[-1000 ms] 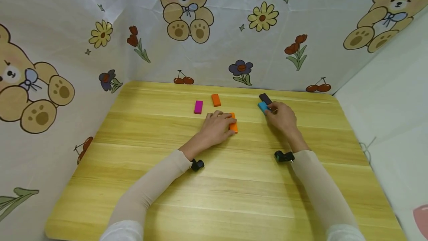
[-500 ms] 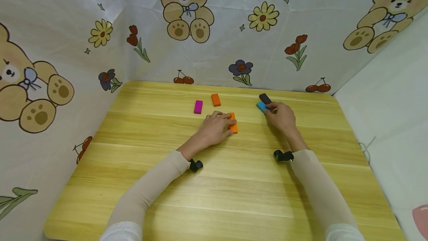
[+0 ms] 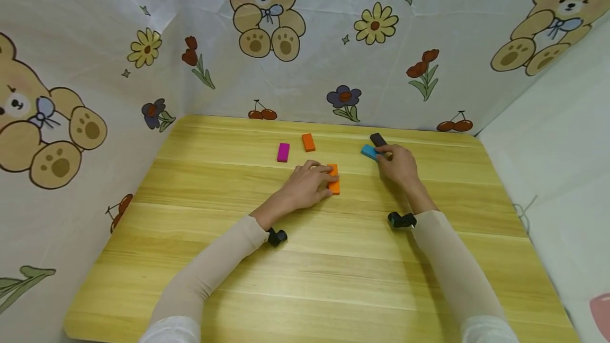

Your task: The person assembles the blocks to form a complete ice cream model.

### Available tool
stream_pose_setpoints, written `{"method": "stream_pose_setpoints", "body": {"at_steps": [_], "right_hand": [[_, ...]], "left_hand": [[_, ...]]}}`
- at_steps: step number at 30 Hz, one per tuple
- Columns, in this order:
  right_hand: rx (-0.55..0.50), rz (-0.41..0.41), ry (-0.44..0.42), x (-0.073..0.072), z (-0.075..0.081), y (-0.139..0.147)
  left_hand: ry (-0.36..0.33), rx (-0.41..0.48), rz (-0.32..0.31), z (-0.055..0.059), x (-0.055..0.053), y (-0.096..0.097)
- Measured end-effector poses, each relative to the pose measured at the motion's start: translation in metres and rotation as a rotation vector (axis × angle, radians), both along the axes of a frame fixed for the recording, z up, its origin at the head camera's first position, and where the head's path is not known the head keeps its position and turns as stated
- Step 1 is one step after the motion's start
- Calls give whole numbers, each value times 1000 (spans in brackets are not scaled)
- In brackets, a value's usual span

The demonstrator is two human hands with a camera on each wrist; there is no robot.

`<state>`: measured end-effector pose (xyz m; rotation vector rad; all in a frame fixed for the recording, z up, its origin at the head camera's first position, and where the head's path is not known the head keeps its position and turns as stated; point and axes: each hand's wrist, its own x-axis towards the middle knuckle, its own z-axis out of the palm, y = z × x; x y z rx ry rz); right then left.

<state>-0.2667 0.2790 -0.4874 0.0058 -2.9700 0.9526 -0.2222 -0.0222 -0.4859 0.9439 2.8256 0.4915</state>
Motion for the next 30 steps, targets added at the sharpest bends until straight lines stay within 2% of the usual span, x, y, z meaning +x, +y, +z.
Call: {"method": "stream_pose_setpoints", "body": {"at_steps": [10, 17, 21, 30], "right_hand": [[-32, 47, 4, -12, -4, -13], [-50, 89, 46, -18, -6, -24], [-54, 117, 77, -21, -9, -31], [-100, 160, 86, -26, -15, -52]], "left_hand": [[-16, 18, -45, -2, 5, -4], [-14, 13, -72, 0, 10, -2], [-4, 0, -76, -1, 11, -2], [5, -8, -73, -2, 13, -3]]}}
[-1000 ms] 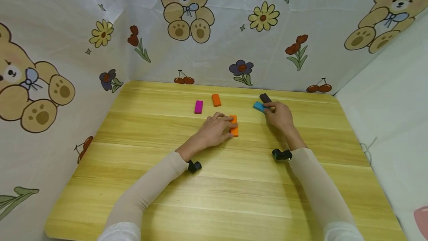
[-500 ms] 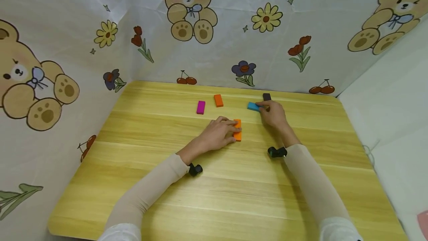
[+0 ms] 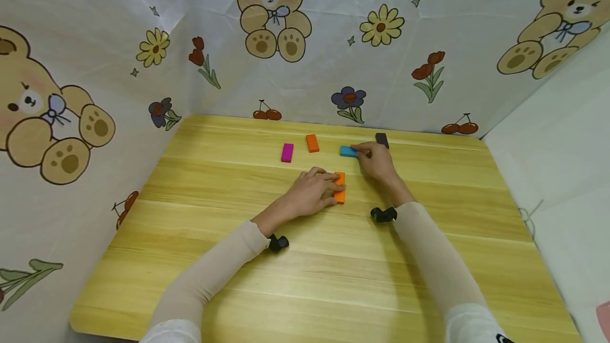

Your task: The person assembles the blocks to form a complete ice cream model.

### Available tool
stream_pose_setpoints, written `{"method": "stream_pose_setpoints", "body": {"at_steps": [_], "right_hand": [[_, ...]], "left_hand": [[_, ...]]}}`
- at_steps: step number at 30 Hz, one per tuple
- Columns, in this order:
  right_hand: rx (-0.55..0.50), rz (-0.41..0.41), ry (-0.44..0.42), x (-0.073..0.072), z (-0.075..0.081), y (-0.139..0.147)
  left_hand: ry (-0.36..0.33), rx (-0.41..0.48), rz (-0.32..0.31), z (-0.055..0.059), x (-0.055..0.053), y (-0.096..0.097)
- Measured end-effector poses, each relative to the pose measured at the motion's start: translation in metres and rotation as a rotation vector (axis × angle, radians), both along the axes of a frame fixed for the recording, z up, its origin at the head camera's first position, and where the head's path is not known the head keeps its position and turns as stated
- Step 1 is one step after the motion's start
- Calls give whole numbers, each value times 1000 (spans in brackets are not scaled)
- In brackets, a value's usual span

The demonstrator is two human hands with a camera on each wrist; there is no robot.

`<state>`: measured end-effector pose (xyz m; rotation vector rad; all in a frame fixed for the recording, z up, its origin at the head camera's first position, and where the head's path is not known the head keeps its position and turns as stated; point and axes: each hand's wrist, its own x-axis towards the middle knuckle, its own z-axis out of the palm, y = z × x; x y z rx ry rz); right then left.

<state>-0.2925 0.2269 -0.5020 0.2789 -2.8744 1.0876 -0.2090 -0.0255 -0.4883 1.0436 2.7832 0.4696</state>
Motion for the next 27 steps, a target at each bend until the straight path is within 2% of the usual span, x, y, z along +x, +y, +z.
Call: {"method": "stream_pose_setpoints", "body": {"at_steps": [11, 27], "right_hand": [[-36, 47, -20, -5, -5, -11], [-53, 84, -12, 4, -2, -12]], "left_hand": [[-11, 11, 6, 2, 0, -1], [-4, 12, 14, 0, 0, -1]]}}
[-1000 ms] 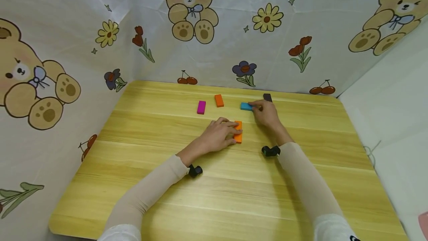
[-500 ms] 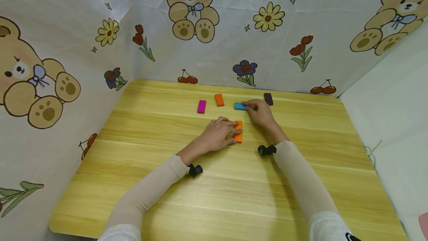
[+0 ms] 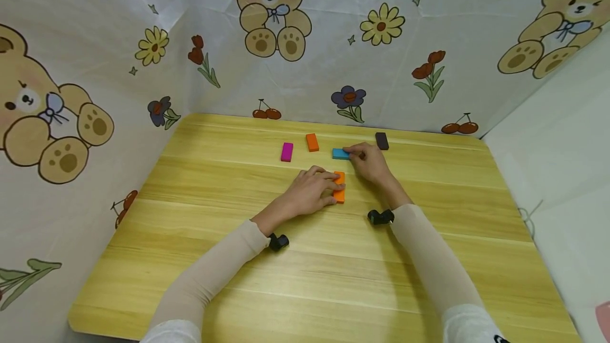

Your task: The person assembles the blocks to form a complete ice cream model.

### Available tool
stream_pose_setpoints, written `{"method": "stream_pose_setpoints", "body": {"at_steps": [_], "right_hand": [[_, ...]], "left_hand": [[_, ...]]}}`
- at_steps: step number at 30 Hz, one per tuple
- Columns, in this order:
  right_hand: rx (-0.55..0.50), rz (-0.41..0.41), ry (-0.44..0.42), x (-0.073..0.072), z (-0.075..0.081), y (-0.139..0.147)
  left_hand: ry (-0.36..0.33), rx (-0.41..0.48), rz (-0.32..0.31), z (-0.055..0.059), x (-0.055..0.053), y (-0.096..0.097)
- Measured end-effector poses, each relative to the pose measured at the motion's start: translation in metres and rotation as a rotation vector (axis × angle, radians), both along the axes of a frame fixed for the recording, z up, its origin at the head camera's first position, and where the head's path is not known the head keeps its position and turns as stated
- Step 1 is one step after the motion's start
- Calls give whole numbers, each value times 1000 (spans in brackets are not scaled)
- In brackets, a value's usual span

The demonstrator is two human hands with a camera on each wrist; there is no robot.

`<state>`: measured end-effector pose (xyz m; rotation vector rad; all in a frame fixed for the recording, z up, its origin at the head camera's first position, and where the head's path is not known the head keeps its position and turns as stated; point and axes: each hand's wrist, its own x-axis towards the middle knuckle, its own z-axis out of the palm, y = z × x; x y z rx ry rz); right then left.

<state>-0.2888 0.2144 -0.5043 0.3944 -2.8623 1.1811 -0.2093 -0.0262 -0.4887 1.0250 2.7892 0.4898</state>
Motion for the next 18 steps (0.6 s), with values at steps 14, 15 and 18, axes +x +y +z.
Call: {"method": "stream_pose_setpoints", "body": {"at_steps": [14, 15, 18], "right_hand": [[-32, 37, -4, 10, -2, 0], [-36, 43, -5, 10, -1, -1], [-26, 54, 2, 11, -2, -1]], "left_hand": [[-3, 0, -4, -1, 0, -1], [-3, 2, -2, -1, 0, -2], [-2, 11, -2, -1, 1, -2]]}}
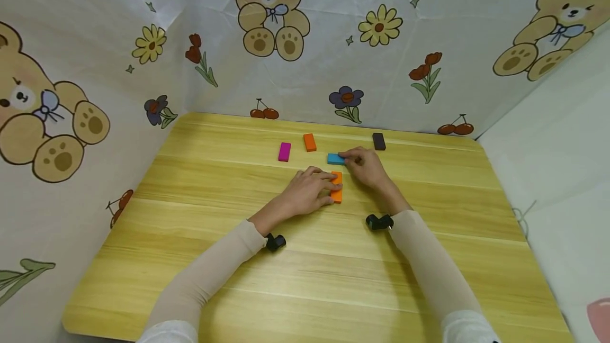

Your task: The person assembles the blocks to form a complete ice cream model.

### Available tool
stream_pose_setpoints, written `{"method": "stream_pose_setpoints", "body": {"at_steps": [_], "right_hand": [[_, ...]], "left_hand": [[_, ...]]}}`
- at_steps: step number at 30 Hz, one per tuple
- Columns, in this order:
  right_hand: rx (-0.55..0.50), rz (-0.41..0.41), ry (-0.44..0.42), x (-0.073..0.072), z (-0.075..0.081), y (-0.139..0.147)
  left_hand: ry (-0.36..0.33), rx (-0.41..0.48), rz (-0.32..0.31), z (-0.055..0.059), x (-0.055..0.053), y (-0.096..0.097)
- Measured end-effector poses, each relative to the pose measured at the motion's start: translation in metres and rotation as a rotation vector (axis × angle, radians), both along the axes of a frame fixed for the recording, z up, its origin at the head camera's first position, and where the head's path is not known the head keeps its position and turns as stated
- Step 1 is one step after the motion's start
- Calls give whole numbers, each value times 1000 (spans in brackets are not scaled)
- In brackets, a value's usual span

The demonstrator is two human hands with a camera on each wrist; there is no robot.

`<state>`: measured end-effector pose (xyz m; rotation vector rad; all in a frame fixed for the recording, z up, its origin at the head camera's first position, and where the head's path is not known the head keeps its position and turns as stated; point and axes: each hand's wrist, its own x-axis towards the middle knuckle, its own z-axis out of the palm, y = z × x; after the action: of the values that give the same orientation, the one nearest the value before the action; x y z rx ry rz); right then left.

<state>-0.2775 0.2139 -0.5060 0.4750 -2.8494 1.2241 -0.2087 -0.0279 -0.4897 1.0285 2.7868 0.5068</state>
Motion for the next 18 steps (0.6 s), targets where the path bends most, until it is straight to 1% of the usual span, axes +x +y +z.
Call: {"method": "stream_pose_setpoints", "body": {"at_steps": [12, 18], "right_hand": [[1, 13, -10, 8, 1, 0], [-8, 47, -20, 13, 2, 0]], "left_hand": [[-10, 1, -10, 0, 0, 1], [-8, -7, -10, 1, -1, 1]]}}
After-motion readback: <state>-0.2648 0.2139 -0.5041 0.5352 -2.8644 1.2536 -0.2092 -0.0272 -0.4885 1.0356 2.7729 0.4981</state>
